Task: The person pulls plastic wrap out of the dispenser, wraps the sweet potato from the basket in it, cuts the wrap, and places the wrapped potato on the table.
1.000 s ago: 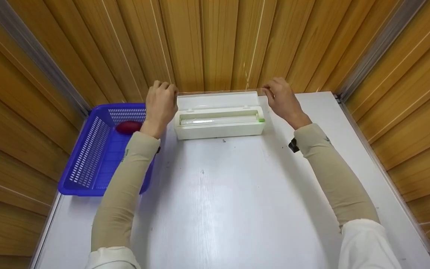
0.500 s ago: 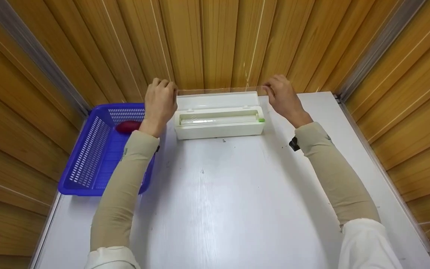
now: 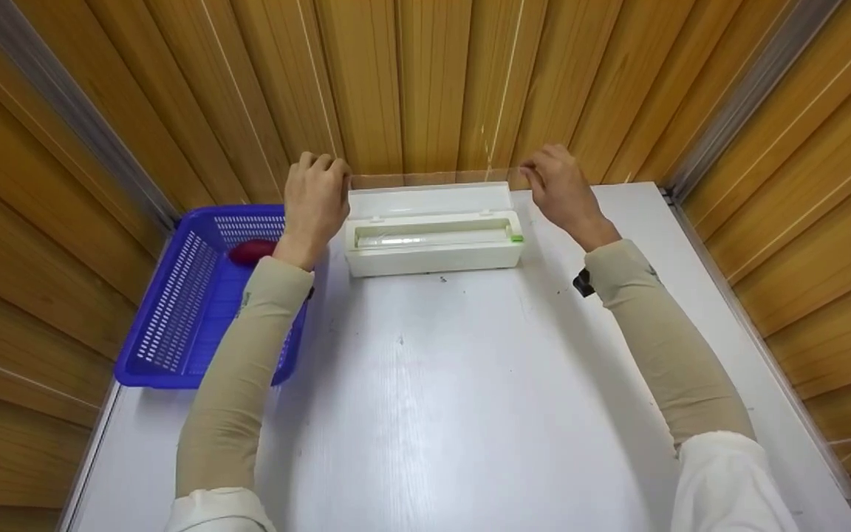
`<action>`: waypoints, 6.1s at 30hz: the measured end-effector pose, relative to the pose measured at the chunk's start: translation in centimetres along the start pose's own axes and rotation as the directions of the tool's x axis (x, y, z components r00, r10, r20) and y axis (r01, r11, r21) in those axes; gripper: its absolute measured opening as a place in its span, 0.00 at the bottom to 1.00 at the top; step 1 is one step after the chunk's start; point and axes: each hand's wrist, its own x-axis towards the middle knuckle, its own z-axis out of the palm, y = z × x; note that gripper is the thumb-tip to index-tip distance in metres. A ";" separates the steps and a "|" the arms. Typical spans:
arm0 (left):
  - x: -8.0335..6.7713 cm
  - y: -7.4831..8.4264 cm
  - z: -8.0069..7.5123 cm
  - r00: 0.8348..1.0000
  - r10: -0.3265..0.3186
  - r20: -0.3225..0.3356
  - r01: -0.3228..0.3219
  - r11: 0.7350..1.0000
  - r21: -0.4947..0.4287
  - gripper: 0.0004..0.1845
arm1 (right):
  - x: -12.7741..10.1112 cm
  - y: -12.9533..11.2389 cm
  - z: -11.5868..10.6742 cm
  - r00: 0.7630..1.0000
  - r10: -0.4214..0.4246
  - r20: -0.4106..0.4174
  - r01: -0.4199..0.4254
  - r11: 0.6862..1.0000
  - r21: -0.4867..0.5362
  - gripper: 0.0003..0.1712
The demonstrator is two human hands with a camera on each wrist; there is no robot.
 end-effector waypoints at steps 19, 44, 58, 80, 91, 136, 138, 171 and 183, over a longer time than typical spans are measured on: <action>0.2 -0.1 -0.2 0.999 0.032 -0.026 -0.031 0.999 0.026 0.07 | 0.3 -0.1 0.3 0.979 -0.199 -0.040 0.184 0.953 -0.243 0.11; 0.8 0.1 -0.7 0.996 0.054 -0.072 -0.049 0.996 0.078 0.09 | 1.0 -0.4 0.2 0.964 -0.253 -0.084 0.208 0.910 -0.358 0.11; 1.2 0.5 -1.1 0.995 0.044 -0.090 -0.037 0.996 0.085 0.10 | 1.1 -0.4 -0.3 0.956 -0.264 -0.124 0.211 0.919 -0.334 0.12; 1.4 0.3 -1.0 0.993 -0.016 -0.121 0.001 0.992 -0.127 0.10 | 1.1 0.7 -0.6 0.973 -0.163 -0.166 0.161 0.987 -0.021 0.11; 1.7 0.3 -1.1 0.987 -0.021 -0.159 -0.007 0.985 -0.175 0.11 | 1.5 0.4 -1.2 0.973 -0.126 -0.194 0.140 0.989 0.058 0.12; 2.4 0.9 -3.3 0.973 0.002 -0.232 -0.044 0.984 -0.174 0.13 | 2.3 -0.9 -3.5 0.953 -0.180 -0.243 0.197 0.979 0.047 0.18; 2.3 1.0 -3.4 0.969 0.010 -0.249 -0.056 0.982 -0.179 0.12 | 2.1 -1.0 -3.6 0.950 -0.183 -0.253 0.202 0.978 0.053 0.18; -0.1 1.8 -5.2 0.961 0.061 -0.271 -0.111 0.978 -0.174 0.12 | -0.6 -2.5 -5.0 0.937 -0.225 -0.267 0.222 0.974 -0.040 0.17; -0.4 2.0 -5.5 0.948 0.083 -0.306 -0.141 0.975 -0.172 0.11 | -0.9 -3.0 -5.4 0.914 -0.237 -0.329 0.250 0.968 -0.002 0.12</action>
